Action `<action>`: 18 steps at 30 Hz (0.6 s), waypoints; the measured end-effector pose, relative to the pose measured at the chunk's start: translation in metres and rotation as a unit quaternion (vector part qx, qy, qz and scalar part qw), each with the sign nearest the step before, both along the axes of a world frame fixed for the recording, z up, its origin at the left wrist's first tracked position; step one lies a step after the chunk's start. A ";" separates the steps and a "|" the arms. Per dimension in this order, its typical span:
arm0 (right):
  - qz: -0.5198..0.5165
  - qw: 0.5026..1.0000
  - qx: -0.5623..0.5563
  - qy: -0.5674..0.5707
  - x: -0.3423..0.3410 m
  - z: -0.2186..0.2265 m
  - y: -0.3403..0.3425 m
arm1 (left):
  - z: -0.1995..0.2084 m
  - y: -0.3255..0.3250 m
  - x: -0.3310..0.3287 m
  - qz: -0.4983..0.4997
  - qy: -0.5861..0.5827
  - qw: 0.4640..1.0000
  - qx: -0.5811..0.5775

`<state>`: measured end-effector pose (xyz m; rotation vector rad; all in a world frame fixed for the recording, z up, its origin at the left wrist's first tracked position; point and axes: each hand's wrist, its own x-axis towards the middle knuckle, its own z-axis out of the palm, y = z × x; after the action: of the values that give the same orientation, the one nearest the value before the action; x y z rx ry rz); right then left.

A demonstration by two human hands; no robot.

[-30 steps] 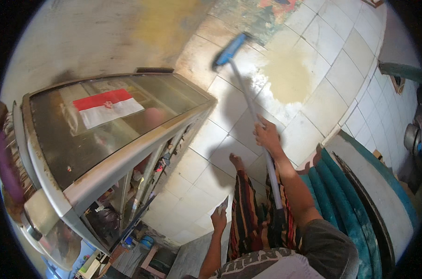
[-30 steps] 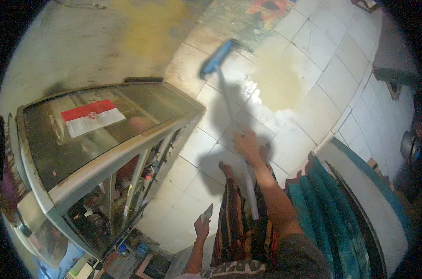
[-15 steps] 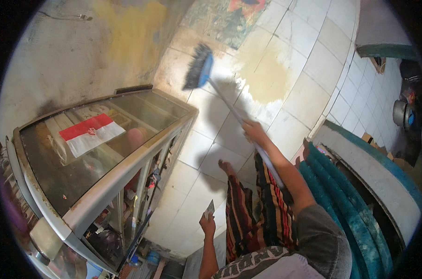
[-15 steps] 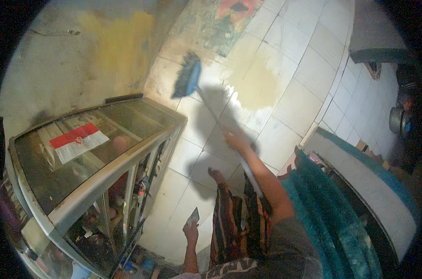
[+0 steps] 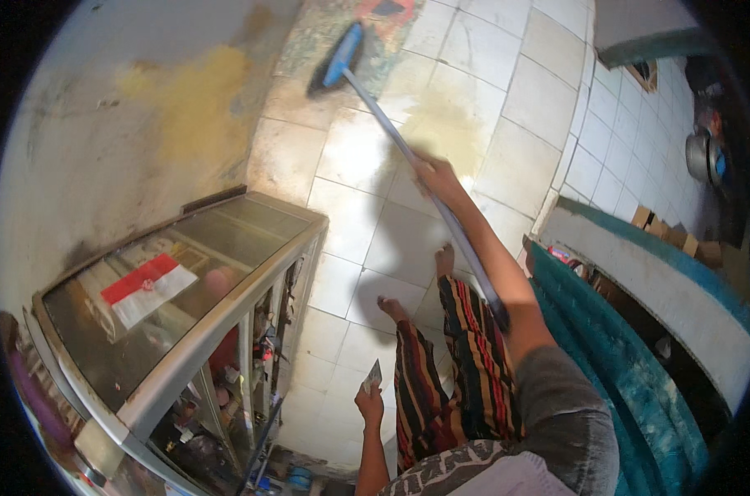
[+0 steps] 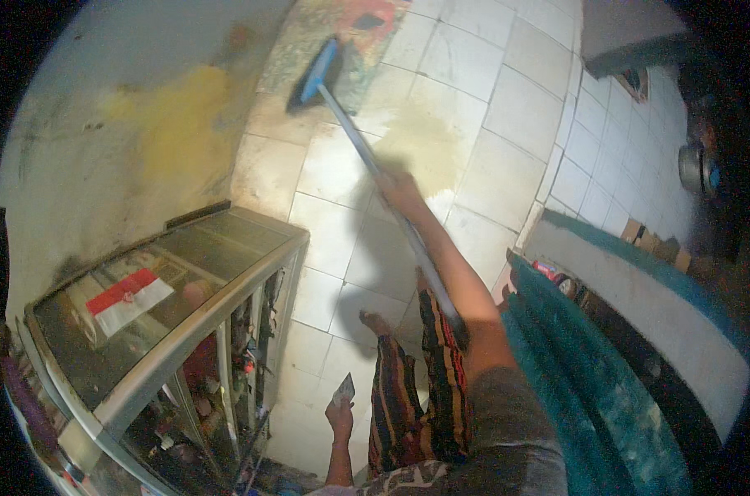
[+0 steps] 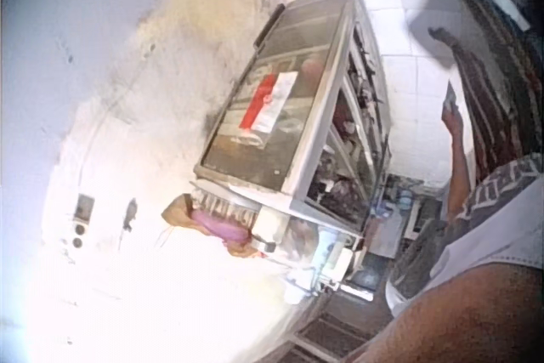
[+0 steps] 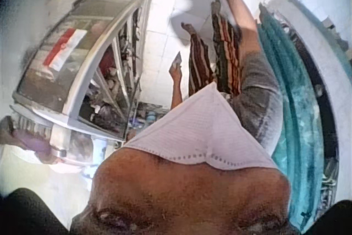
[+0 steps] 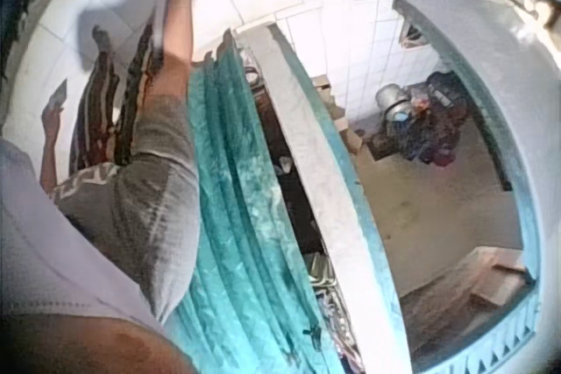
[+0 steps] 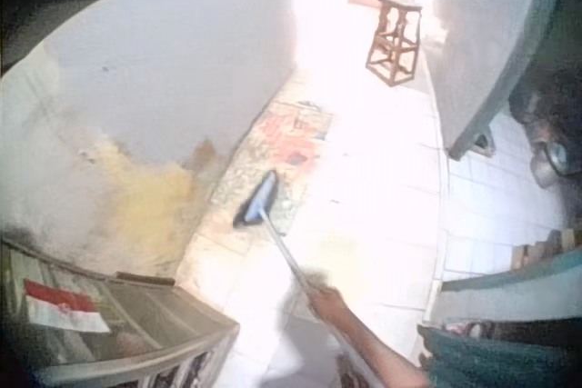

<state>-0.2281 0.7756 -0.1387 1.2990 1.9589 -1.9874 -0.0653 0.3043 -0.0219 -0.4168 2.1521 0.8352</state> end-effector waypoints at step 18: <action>-0.184 0.982 -0.032 -0.005 0.118 0.113 0.178 | 0.046 0.189 -0.027 -0.159 0.059 0.985 -0.031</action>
<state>-0.1106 0.9534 -0.0256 1.7560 1.7339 -2.1647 -0.0919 0.4934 0.0239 -0.0499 2.2793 0.6270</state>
